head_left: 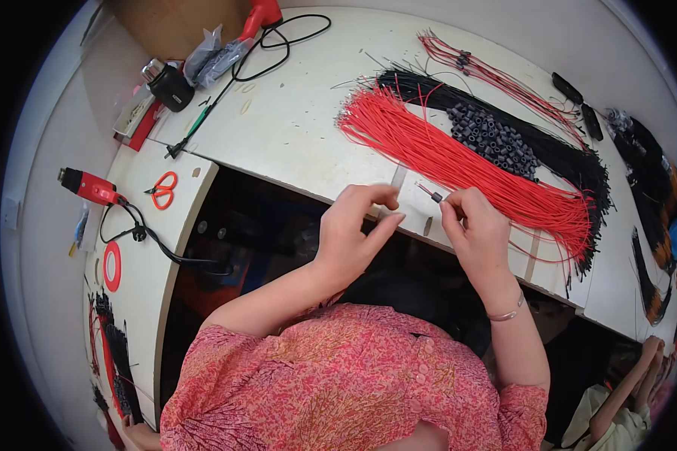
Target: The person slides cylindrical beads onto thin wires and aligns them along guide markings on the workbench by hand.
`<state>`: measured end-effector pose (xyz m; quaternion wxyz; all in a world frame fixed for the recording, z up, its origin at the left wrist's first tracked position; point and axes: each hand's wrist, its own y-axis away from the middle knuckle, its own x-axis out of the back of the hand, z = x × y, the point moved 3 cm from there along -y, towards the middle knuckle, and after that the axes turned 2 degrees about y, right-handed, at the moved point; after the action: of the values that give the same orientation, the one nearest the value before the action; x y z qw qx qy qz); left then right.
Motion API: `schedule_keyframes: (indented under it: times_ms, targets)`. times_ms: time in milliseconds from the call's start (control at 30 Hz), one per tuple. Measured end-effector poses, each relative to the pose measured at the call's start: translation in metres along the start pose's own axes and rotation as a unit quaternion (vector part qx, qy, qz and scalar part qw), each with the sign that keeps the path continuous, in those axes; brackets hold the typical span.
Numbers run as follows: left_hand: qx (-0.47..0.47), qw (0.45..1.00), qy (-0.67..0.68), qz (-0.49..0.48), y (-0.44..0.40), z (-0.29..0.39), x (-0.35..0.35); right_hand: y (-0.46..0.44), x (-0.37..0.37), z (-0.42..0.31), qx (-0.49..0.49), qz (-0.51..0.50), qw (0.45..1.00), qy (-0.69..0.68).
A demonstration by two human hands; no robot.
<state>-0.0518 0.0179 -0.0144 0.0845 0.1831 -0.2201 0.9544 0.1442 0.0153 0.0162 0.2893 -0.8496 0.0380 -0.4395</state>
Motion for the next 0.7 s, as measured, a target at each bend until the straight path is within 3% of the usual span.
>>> schedule_keyframes:
  times_ms: [33, 200, 700]
  targets:
    - [-0.078, 0.988, -0.136, 0.008, 0.005, -0.001, 0.005, -0.002, -0.005, 0.001, -0.006, -0.008, 1.000, 0.008]
    - [-0.194, 0.951, -0.241, -0.004, 0.015, -0.008, -0.006, -0.014, -0.027, -0.001, 0.012, -0.038, 0.999, 0.034]
    - [-0.150, 0.955, -0.255, -0.017, 0.009, -0.023, -0.018, -0.018, -0.032, -0.001, 0.031, -0.068, 0.992, 0.098]
